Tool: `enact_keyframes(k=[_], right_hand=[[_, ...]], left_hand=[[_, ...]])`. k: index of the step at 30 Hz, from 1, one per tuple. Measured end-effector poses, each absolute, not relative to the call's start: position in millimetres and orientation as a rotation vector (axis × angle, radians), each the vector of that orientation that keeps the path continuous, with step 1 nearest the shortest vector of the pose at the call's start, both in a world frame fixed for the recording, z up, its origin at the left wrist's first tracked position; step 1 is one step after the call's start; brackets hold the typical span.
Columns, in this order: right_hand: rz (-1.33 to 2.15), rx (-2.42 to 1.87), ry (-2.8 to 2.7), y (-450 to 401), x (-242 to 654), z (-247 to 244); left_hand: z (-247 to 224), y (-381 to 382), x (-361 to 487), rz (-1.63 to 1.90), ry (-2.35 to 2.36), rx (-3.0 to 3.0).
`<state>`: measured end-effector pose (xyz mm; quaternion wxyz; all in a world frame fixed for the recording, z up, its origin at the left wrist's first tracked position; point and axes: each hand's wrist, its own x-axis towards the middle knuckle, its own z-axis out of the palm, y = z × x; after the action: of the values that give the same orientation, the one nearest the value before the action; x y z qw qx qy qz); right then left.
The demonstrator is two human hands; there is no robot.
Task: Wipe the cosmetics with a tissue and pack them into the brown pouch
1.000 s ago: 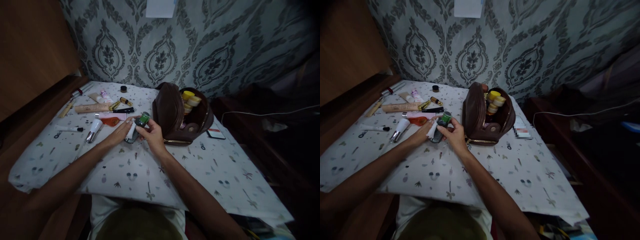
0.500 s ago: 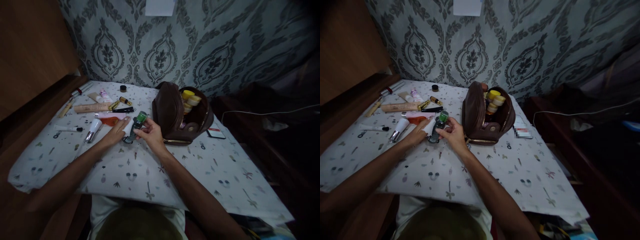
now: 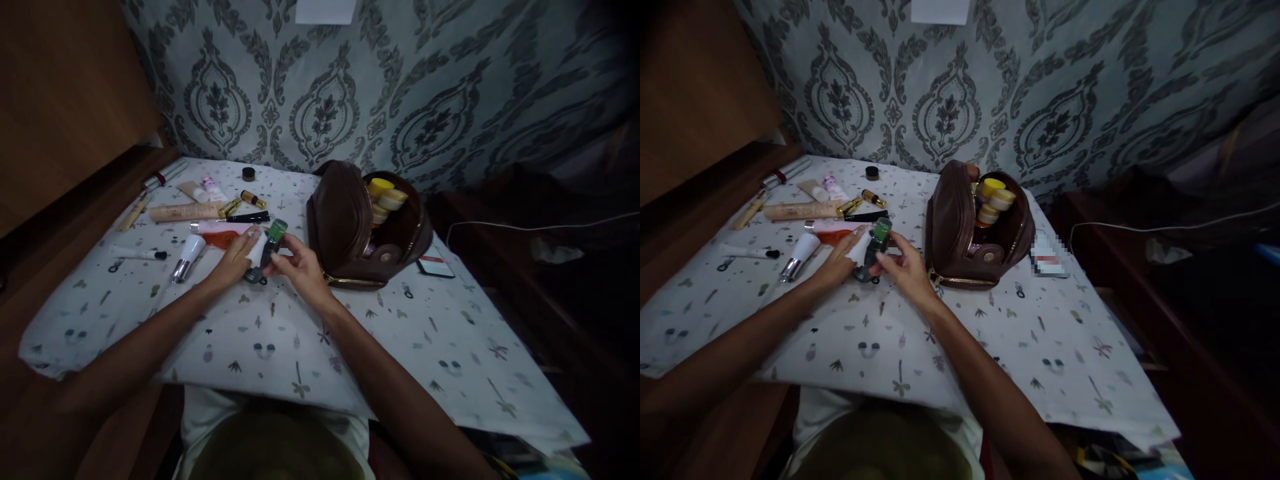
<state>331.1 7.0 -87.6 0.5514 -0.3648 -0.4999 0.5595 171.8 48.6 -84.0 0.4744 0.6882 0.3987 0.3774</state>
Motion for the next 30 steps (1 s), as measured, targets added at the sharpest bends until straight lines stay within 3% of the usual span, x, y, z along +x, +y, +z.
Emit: enact_keyframes(k=[14,21,30], right_hand=[[1.097,-1.004,-1.154,15.3,336.0,-96.5],[1.212,-0.911,-1.166,9.3,340.2,-78.0],[1.100,-0.947,-1.212,-5.4,354.2,-41.5]], left_hand=[[-87.6,60.9,160.0,0.586,0.860,1.959],[-79.6,57.1,158.1,0.484,0.657,1.678],[-74.6,52.4,157.9,0.366,0.634,1.572]])
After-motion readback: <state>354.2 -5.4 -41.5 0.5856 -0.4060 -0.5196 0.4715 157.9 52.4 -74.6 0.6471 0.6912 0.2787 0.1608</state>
